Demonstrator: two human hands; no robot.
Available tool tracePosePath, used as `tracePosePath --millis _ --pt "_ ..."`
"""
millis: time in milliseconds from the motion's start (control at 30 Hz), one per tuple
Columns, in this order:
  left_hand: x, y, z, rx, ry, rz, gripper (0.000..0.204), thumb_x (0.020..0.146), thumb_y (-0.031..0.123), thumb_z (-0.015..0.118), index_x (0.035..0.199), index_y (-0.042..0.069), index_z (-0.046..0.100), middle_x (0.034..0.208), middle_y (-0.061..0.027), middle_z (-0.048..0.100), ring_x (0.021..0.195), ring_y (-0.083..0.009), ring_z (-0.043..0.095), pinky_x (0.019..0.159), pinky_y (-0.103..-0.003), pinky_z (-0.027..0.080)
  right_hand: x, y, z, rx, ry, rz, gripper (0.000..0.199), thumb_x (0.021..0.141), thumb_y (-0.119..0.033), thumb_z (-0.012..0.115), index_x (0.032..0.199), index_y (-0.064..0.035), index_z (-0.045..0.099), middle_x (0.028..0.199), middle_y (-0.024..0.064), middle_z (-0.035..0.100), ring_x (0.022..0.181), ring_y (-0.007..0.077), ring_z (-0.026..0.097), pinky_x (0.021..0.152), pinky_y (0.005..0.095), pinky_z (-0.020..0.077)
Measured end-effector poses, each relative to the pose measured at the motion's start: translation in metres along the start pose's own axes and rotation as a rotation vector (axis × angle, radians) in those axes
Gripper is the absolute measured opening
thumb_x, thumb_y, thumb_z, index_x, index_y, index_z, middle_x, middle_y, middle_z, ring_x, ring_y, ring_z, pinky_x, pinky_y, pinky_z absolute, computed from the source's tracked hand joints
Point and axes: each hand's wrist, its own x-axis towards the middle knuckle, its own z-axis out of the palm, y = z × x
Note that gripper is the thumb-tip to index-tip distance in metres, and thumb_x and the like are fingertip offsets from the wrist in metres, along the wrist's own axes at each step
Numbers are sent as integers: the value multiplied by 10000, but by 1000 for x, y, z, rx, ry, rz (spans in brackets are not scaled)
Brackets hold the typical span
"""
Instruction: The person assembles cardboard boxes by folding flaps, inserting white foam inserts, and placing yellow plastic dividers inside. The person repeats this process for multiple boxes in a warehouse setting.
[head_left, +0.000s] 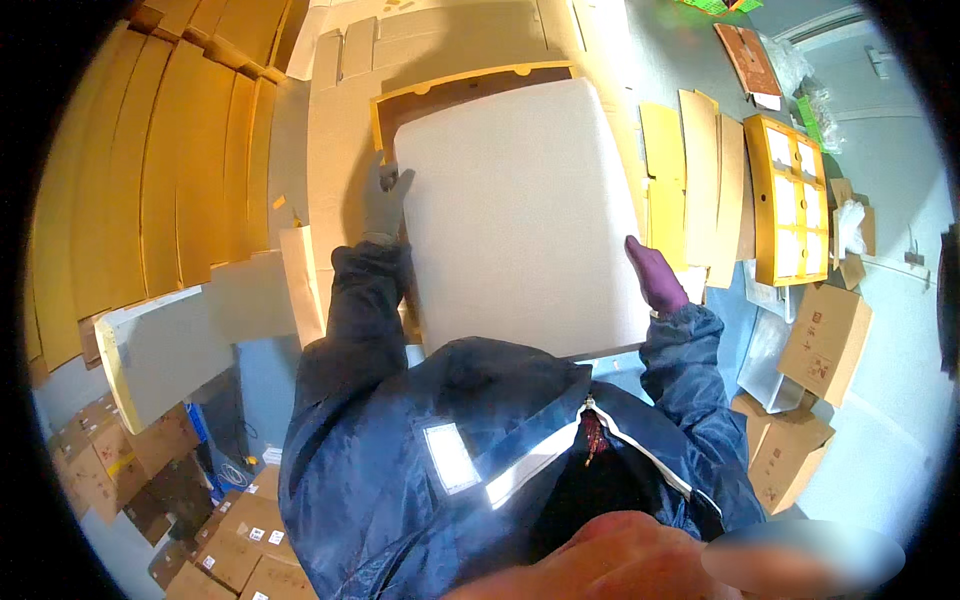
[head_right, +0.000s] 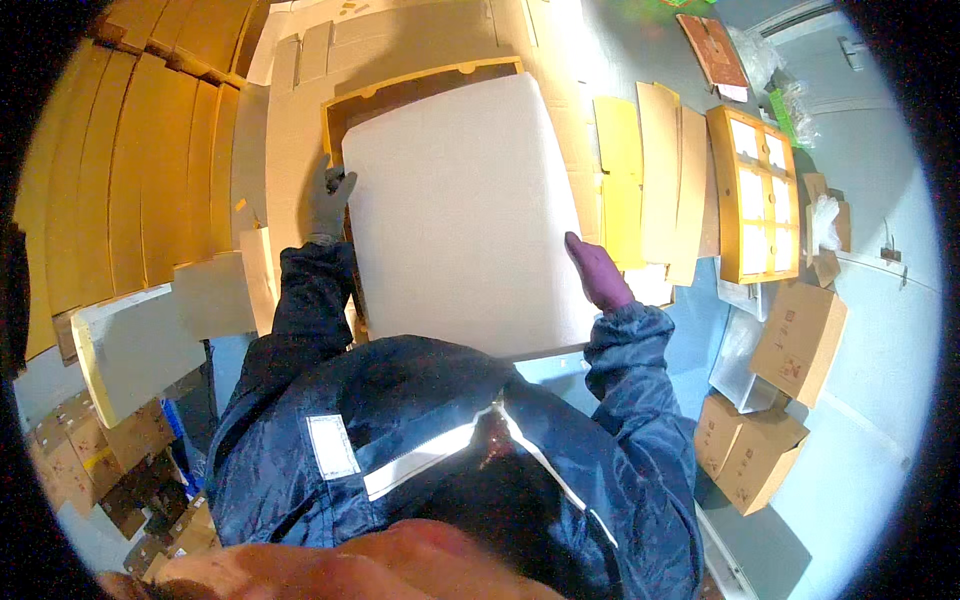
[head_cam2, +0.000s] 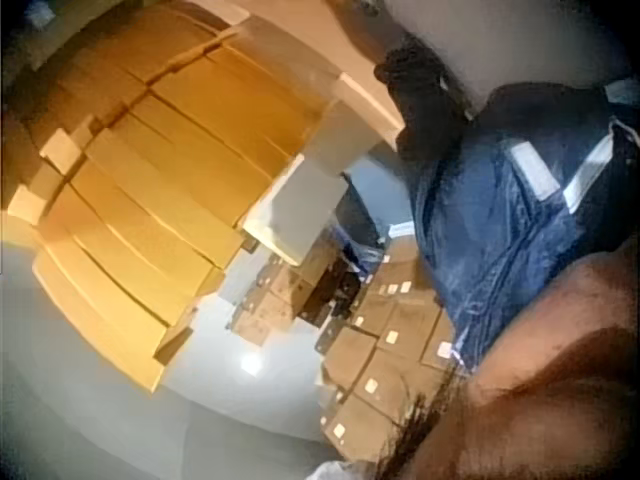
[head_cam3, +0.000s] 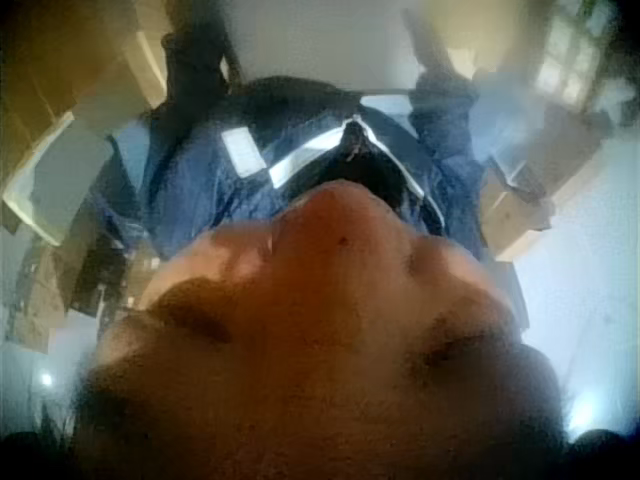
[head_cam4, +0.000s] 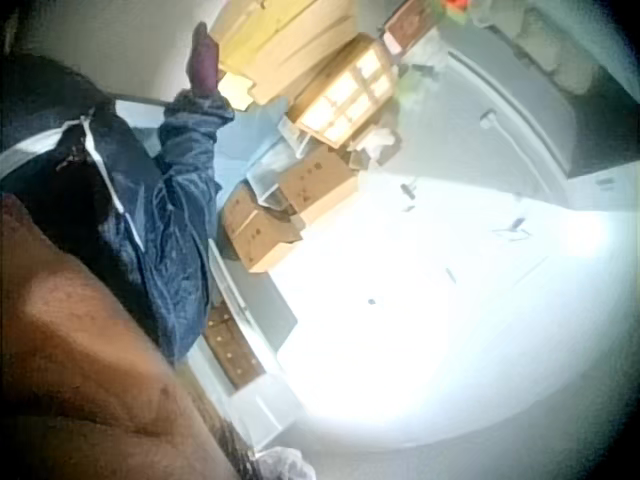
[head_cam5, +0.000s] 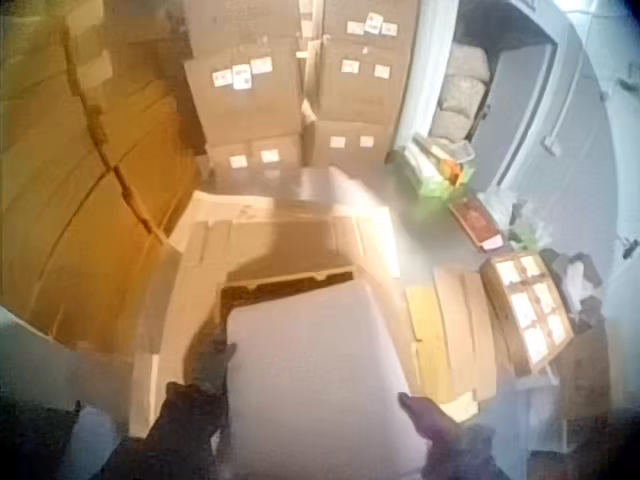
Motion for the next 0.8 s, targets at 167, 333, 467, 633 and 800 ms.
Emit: tracePosePath --millis 167,333,467,633,800 --pt "-20 -2 10 -151 265 44 656 866 143 734 1436 9 439 1332 -143 579 1238 -249 525 1028 -334 437 20 -18 2 -121 -81 113 635 1029 -473 467 1362 64 523 1361 185 572 1268 251 507 1116 342 331" --pt "-19 -23 9 -58 180 104 573 868 111 702 1401 46 501 1400 -163 535 1269 -290 507 1077 -374 407 38 -13 -1 -122 -66 179 735 1006 -538 465 1437 57 442 1492 202 453 1408 290 383 1181 360 238" --pt "-25 -37 11 135 97 343 535 913 79 629 1424 55 475 1500 -177 420 1400 -313 370 1156 -409 309 35 -34 0 -21 -80 96 724 993 -520 519 1423 58 462 1475 169 477 1373 243 419 1151 320 283" --pt "-80 -18 1 187 -212 169 778 885 219 719 1519 33 307 1624 -206 175 1511 -324 165 1230 -427 166 35 -51 4 -175 -25 71 672 1014 -519 475 1345 61 557 1367 151 586 1296 251 501 1121 348 322" --pt "-178 11 -33 264 -535 150 1216 658 427 890 1543 -19 186 1605 -294 112 1501 -398 142 1216 -446 197 59 -27 -8 -109 -117 42 733 998 -533 490 1367 101 505 1393 172 544 1298 234 472 1122 335 311"
